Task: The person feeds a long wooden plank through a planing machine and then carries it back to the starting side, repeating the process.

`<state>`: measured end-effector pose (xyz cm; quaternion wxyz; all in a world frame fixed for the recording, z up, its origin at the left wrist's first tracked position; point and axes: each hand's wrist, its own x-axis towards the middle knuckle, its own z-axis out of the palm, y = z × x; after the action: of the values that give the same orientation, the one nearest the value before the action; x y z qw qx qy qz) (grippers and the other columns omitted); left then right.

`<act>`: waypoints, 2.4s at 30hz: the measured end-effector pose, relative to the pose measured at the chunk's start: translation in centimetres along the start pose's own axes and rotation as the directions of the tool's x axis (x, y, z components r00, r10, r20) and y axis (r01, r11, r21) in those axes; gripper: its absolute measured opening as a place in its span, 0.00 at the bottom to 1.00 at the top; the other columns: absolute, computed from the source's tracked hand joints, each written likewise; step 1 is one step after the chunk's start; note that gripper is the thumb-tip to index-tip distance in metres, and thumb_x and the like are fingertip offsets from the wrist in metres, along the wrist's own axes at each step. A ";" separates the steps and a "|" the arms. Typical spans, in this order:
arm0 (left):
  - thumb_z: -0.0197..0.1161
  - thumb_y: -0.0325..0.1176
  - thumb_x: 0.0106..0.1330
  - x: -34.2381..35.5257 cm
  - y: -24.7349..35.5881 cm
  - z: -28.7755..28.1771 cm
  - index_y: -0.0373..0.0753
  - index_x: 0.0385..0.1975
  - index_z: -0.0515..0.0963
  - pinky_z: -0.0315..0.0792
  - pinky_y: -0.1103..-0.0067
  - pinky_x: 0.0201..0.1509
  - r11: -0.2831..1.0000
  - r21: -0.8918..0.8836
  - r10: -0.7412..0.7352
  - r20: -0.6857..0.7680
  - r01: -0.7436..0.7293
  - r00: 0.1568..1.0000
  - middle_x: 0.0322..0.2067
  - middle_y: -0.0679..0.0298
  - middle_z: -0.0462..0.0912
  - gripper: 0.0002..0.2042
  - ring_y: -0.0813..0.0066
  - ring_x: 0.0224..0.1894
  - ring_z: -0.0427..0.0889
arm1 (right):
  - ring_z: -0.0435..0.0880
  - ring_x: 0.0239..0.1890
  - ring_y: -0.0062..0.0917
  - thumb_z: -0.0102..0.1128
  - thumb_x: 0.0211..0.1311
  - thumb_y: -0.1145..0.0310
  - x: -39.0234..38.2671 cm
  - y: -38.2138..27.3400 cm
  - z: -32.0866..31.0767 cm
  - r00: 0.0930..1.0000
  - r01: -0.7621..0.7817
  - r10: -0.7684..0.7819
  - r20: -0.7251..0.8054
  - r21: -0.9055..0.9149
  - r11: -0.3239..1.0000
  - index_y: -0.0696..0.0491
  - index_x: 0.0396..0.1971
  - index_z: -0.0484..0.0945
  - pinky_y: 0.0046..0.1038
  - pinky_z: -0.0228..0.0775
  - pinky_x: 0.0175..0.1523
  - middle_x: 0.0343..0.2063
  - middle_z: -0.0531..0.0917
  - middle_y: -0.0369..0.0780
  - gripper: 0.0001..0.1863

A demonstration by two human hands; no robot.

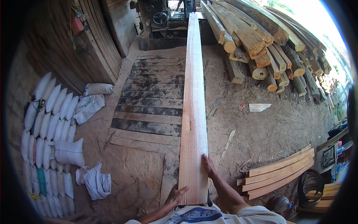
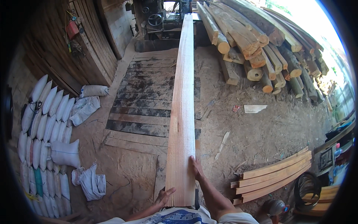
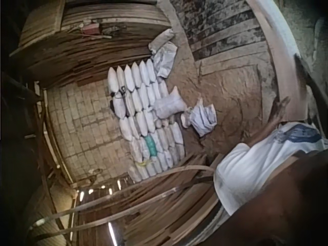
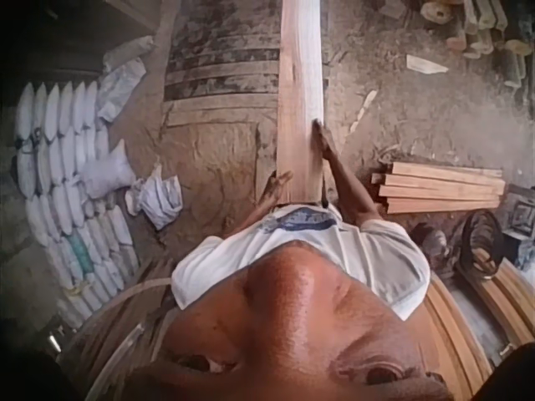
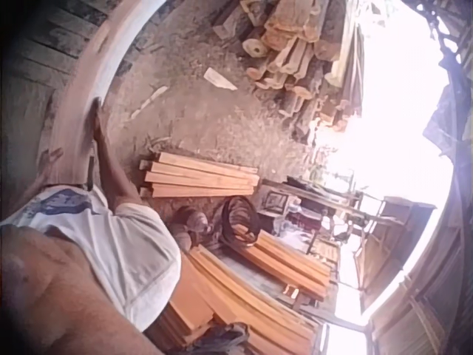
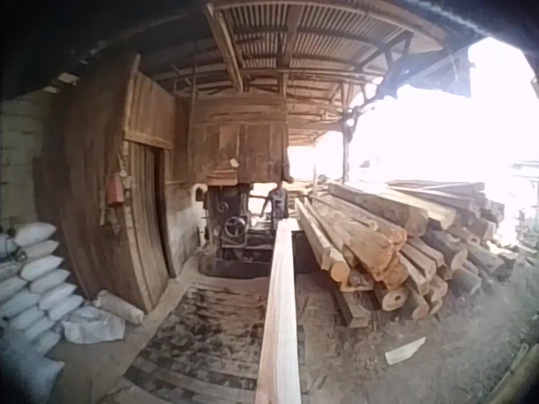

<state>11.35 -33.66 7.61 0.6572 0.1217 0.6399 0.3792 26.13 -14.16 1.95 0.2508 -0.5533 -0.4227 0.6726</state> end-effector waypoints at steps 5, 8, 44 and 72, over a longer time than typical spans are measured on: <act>0.65 0.50 0.56 0.6 -2.2 -1.3 0.32 0.59 0.66 0.63 0.71 0.61 0.982 0.180 -0.077 0.058 0.065 0.995 0.52 0.53 0.75 0.35 0.64 0.57 0.71 | 0.70 0.53 0.28 0.42 0.69 0.46 0.2 4.4 0.3 0.997 0.058 -0.060 -0.039 -0.043 0.997 0.54 0.65 0.58 0.30 0.63 0.58 0.53 0.73 0.43 0.33; 0.66 0.48 0.57 1.0 -1.3 -1.2 0.31 0.60 0.64 0.63 0.72 0.62 0.995 0.062 -0.078 0.063 0.074 0.995 0.54 0.53 0.73 0.36 0.63 0.57 0.70 | 0.70 0.54 0.29 0.42 0.69 0.46 1.2 3.0 0.6 0.999 0.046 -0.046 -0.017 -0.011 0.999 0.54 0.66 0.57 0.30 0.61 0.59 0.55 0.72 0.43 0.34; 0.70 0.45 0.53 20.2 14.5 -0.5 0.32 0.53 0.73 0.67 0.75 0.58 0.996 0.037 -0.086 0.024 0.085 0.996 0.48 0.58 0.78 0.31 0.67 0.51 0.76 | 0.70 0.58 0.34 0.43 0.64 0.39 21.0 -11.9 0.2 0.992 -0.075 0.070 -0.101 -0.048 0.996 0.53 0.63 0.62 0.32 0.59 0.61 0.56 0.73 0.46 0.37; 0.72 0.48 0.49 52.5 51.4 5.1 0.32 0.48 0.77 0.72 0.76 0.52 0.999 0.030 -0.036 -0.047 0.037 0.998 0.43 0.57 0.81 0.30 0.68 0.46 0.80 | 0.70 0.55 0.33 0.42 0.65 0.39 61.9 -40.1 -2.6 0.994 -0.052 0.040 -0.099 -0.123 0.991 0.56 0.62 0.62 0.33 0.59 0.61 0.54 0.73 0.46 0.38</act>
<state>-7.07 37.43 2.27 0.6471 0.1113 0.6627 0.3602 7.21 57.18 2.88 0.2203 -0.6093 -0.4385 0.6228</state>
